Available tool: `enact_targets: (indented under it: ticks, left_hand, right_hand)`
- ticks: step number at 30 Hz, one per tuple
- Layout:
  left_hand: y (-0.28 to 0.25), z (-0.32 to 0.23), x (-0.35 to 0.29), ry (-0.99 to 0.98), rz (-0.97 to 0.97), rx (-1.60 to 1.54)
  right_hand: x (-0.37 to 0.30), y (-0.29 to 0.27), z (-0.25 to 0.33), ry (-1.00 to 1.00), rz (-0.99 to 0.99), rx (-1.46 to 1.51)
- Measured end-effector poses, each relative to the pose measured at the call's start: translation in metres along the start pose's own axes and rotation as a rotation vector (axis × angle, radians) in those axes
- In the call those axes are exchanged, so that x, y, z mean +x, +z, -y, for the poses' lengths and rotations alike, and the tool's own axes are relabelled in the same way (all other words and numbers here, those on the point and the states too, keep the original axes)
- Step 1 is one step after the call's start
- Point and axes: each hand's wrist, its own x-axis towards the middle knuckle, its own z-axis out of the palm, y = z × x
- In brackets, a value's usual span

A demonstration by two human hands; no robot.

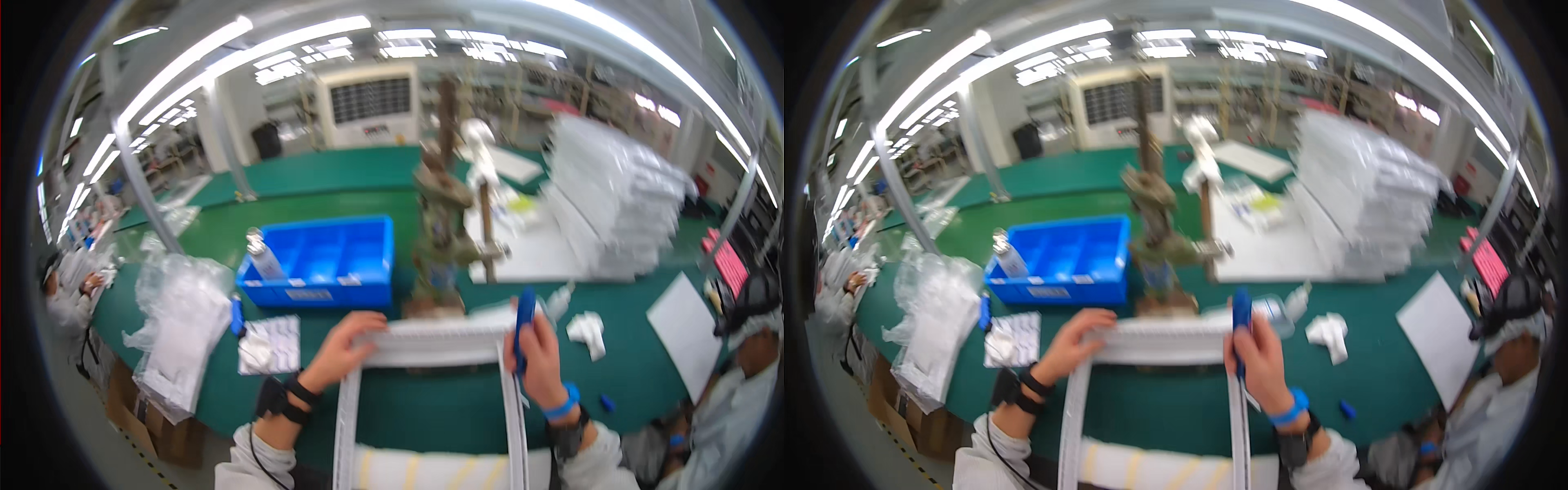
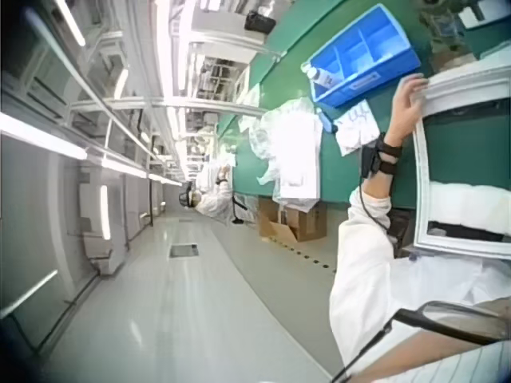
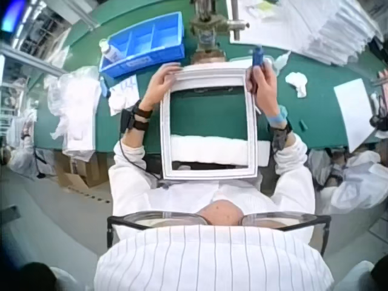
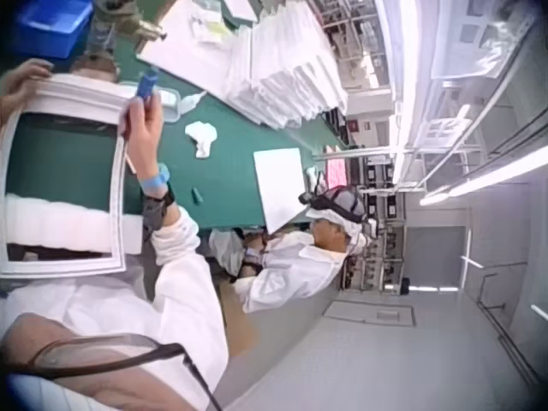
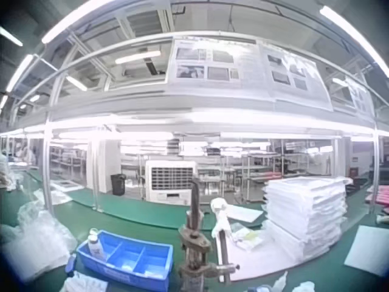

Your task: Assembling and testing an electronic frame component using a manual press and specialized tools.

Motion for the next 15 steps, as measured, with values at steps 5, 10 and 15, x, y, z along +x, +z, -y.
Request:
enact_targets:
  ticks: [5,10,15]
  left_hand:
    - [0.015,-0.001,0.009,-0.216,-0.131,-0.13]
    - [0.008,0.001,-0.01,-0.211,-0.182,-0.197]
    - [0.028,-0.002,-0.006,-0.24,-0.191,-0.327]
  right_hand:
    - [0.027,-0.043,0.01,-0.081,-0.221,-0.329]
    - [0.009,-0.068,0.002,-0.109,-0.096,-0.883]
    - [-0.041,-0.089,0.011,0.089,0.006,-1.06]
